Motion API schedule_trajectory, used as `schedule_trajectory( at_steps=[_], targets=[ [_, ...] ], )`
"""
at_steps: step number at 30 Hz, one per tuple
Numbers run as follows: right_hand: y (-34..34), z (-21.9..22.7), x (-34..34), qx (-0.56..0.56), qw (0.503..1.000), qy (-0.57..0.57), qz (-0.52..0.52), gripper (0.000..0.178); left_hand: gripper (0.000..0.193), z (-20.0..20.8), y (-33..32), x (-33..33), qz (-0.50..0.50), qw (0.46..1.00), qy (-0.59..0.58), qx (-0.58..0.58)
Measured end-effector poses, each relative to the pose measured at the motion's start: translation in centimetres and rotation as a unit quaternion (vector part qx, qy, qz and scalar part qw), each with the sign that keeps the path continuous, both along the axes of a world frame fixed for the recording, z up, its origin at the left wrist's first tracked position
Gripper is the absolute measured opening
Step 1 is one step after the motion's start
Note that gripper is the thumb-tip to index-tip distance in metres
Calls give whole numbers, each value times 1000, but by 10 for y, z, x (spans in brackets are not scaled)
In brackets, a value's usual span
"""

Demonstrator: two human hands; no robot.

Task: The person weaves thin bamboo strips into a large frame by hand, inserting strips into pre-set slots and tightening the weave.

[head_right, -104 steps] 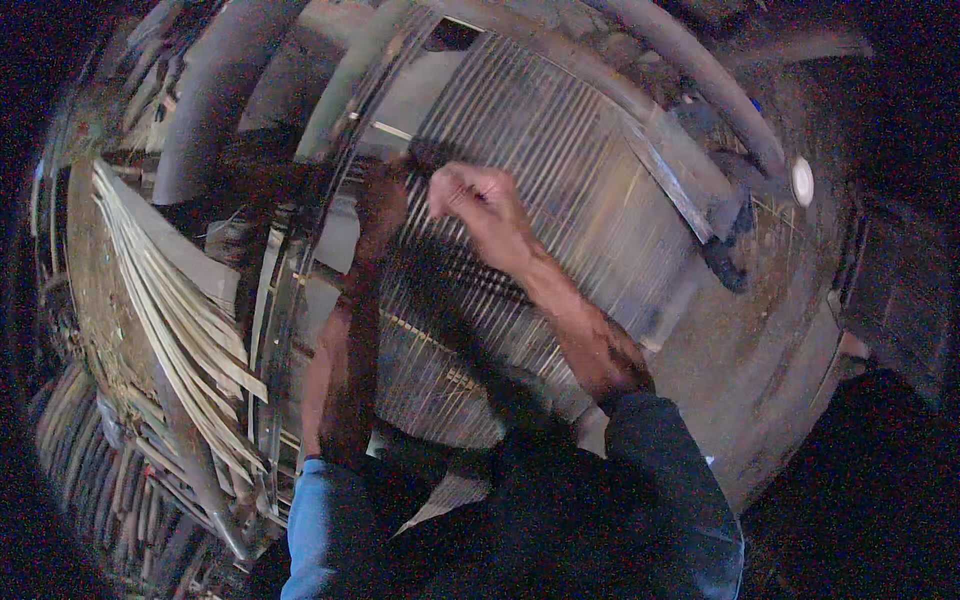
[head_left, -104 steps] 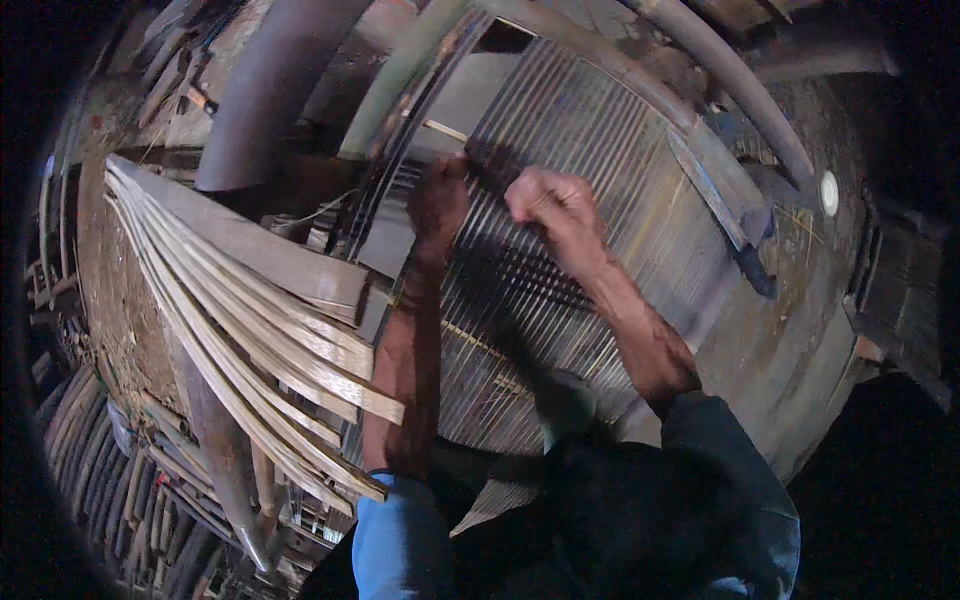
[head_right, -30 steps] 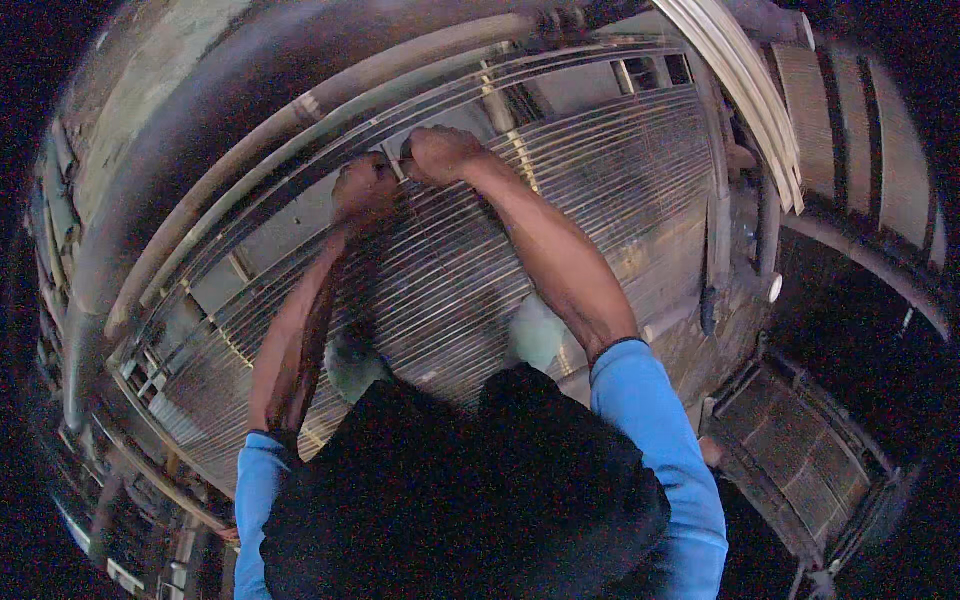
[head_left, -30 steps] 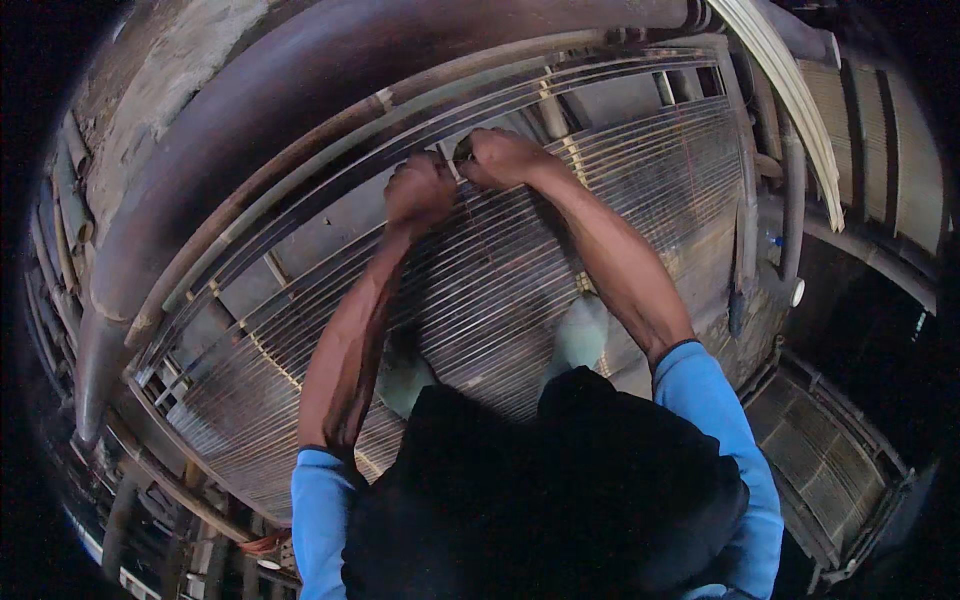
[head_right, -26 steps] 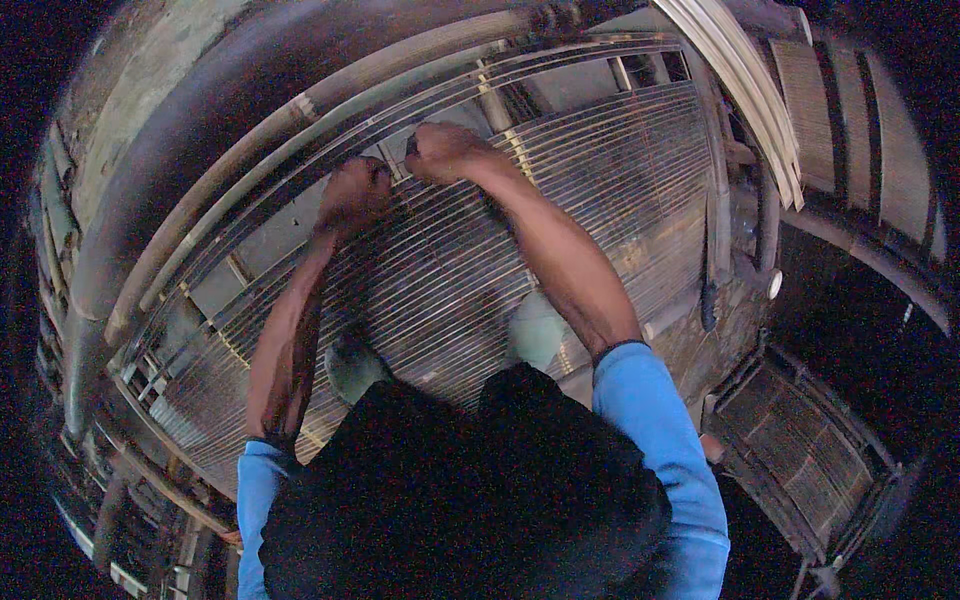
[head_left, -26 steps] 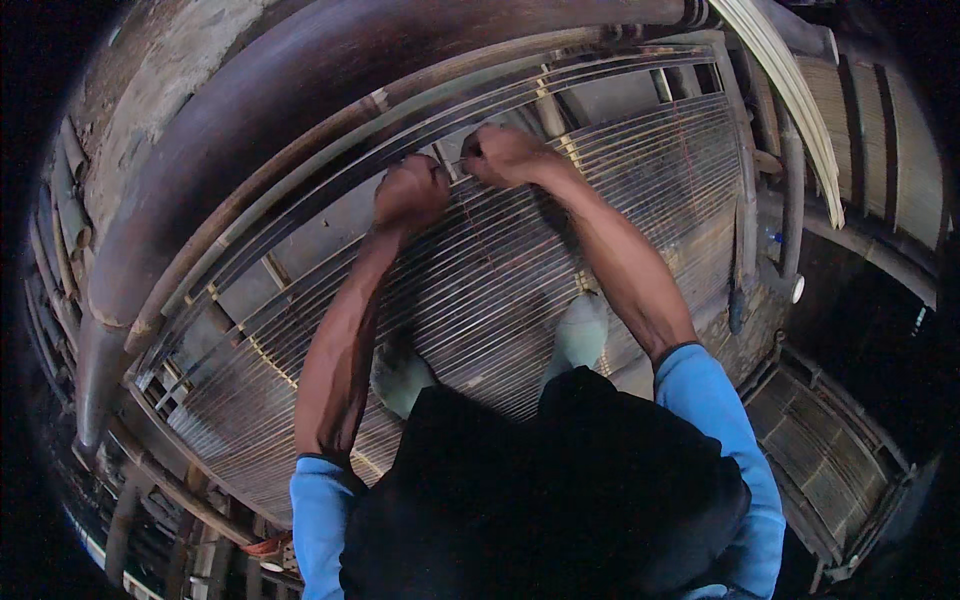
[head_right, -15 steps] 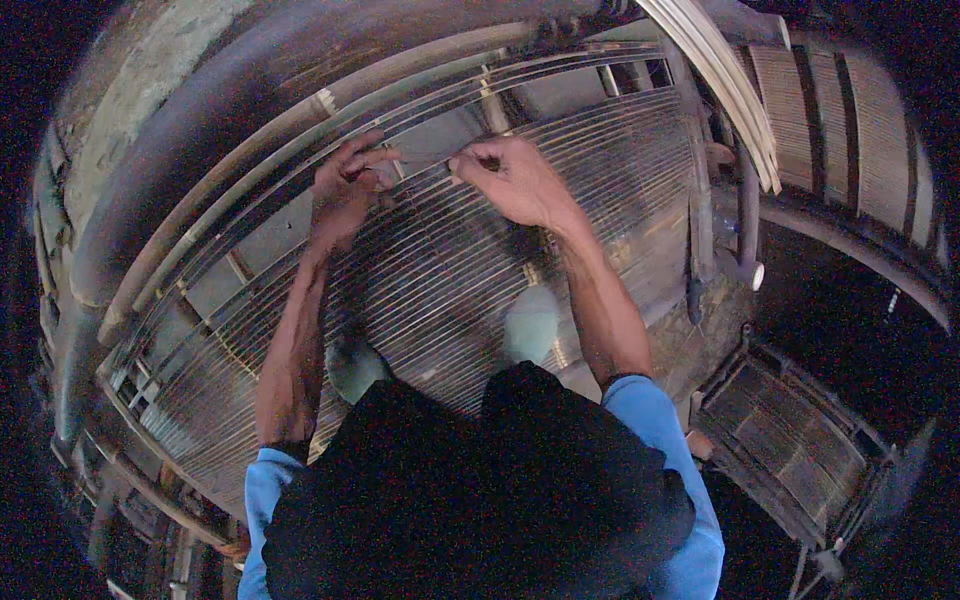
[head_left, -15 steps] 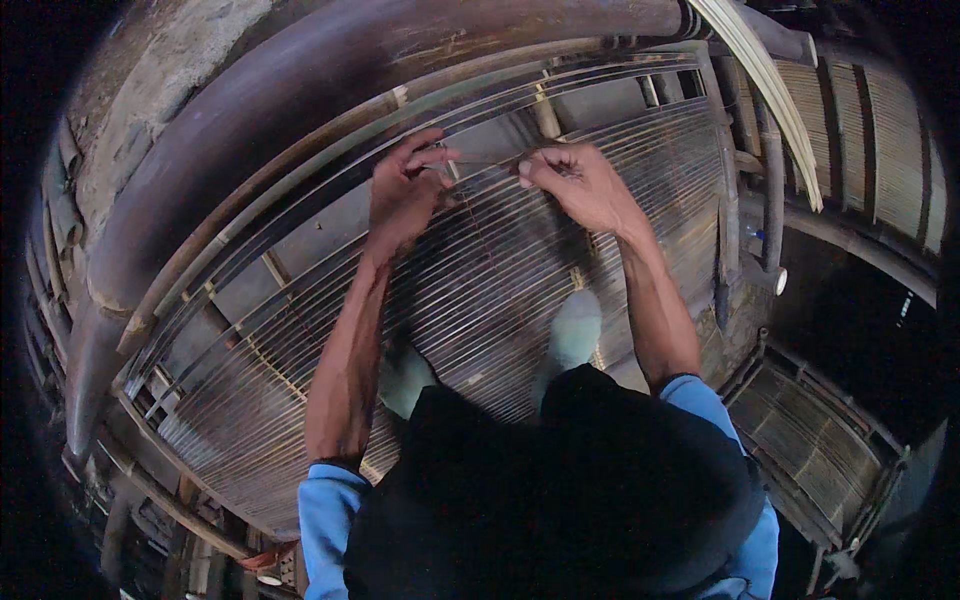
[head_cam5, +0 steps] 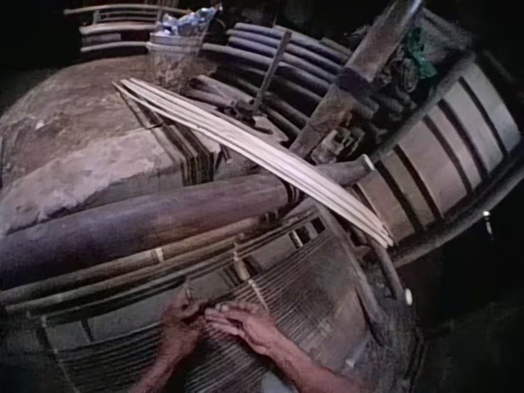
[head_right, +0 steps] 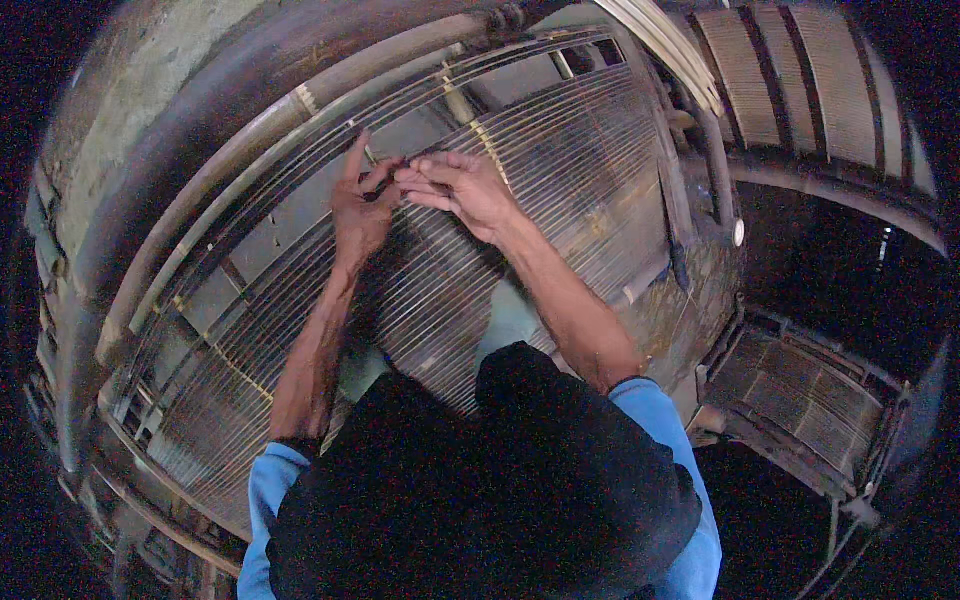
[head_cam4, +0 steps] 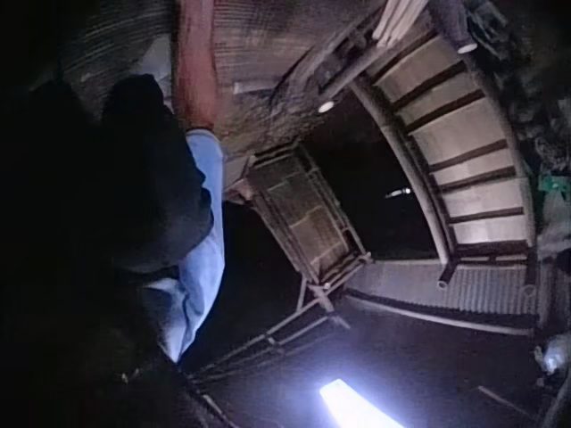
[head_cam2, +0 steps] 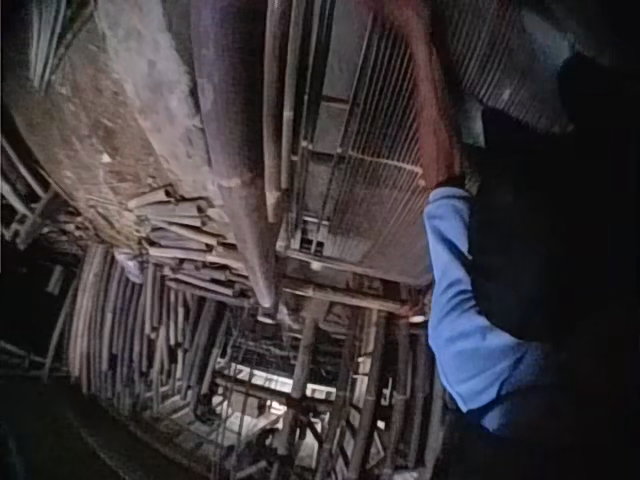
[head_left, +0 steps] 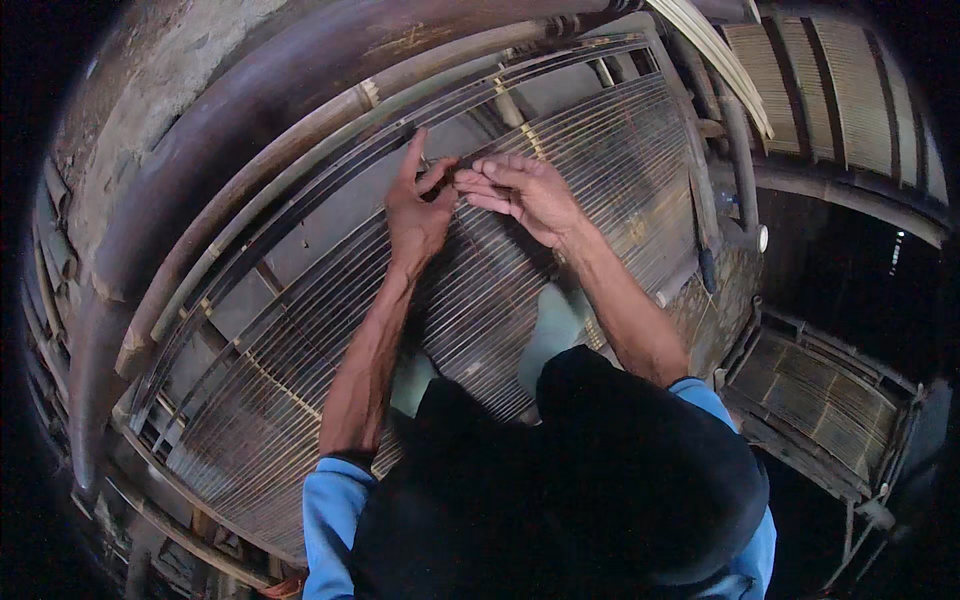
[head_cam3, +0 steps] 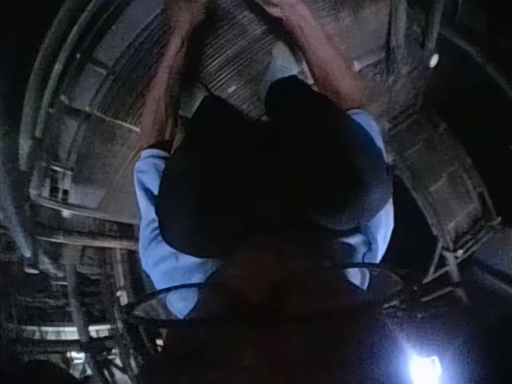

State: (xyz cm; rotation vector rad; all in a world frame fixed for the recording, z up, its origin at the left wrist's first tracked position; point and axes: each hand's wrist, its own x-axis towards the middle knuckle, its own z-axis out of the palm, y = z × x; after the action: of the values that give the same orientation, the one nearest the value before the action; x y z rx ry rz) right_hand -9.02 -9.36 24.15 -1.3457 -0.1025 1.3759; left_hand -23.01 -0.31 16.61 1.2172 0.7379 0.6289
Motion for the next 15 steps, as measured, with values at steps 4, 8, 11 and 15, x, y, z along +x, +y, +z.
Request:
schedule_trajectory(
  at_steps=[4,8,11,15],
  targets=[
    [0,5,-8,4,1000,8,-12,26,72,-11,-1,-13,1,979,106,172],
    [-9,-10,8,-4,997,-69,25,26,59,14,-18,-28,61,962,103,245],
    [-10,-18,29,-56,944,-298,130,28,42,42,-40,-50,119,954,112,251],
    [4,-28,40,-16,962,-244,118,28,39,55,-72,-97,83,980,165,73]
  ],
)
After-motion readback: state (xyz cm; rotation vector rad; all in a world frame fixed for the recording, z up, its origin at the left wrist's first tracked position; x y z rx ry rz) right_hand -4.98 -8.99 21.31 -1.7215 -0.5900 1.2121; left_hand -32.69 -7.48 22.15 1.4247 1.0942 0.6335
